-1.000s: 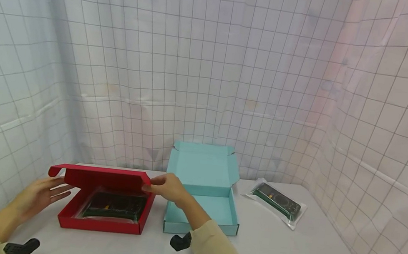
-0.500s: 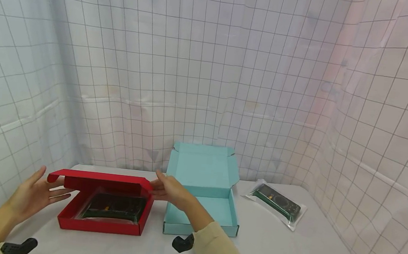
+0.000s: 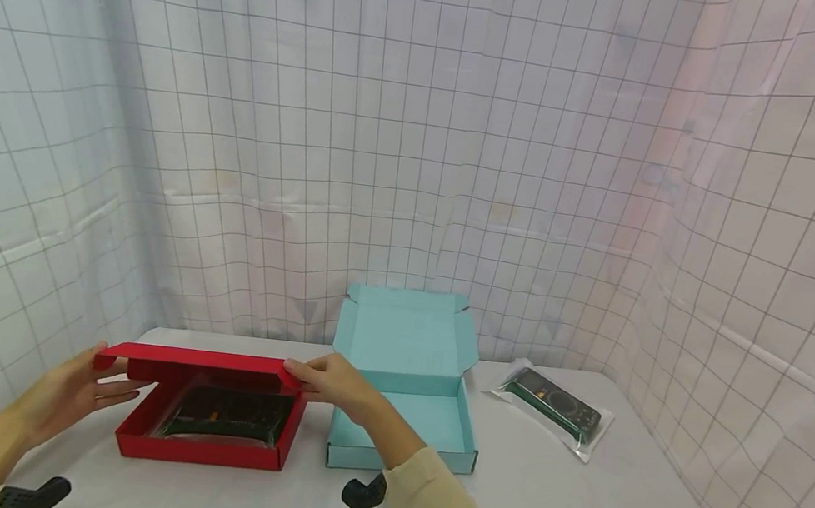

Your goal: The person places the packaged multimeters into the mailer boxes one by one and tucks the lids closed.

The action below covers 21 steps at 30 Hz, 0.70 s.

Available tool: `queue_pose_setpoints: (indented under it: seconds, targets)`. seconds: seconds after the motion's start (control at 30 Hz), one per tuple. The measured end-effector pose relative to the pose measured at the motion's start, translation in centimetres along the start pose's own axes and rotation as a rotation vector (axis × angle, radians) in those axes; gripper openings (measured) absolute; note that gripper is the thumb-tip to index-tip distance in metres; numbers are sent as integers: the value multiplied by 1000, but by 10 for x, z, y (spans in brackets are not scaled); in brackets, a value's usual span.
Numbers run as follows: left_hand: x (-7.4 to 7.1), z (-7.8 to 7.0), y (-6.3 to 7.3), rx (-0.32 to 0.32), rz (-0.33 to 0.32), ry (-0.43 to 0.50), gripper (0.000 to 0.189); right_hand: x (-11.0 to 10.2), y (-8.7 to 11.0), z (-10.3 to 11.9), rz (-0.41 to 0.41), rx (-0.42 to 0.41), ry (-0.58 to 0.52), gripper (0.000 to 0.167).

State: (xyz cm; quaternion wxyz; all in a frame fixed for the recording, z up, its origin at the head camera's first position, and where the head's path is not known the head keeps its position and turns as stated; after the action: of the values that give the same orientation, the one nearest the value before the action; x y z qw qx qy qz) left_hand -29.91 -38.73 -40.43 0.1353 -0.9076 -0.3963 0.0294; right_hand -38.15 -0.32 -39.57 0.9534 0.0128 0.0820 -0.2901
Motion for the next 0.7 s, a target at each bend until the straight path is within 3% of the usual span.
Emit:
queue_pose_setpoints:
  seconds: [0.23,0.53,0.7]
  targets:
    - [-1,3,3,-12,81,87,56,3,5,-1,13,5,53,42]
    - [0,15,9,73,218,284,60,6,9,-4,31,14,146,46]
    - [-1,20,11,75,232,267,61,6,14,-7,17,39,203,50]
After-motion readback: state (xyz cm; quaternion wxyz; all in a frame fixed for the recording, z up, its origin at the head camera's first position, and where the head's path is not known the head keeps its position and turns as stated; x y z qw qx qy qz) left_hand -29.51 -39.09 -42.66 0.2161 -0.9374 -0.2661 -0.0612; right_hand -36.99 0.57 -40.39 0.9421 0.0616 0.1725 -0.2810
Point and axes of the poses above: each hand's wrist, its own y-axis away from the middle knuckle, its own x-axis out of the palm, z = x × y, the point moved 3 cm from there along -y, towards the middle knuckle, and after that the axes turned 15 degrees about z, right-handed, at the moved point
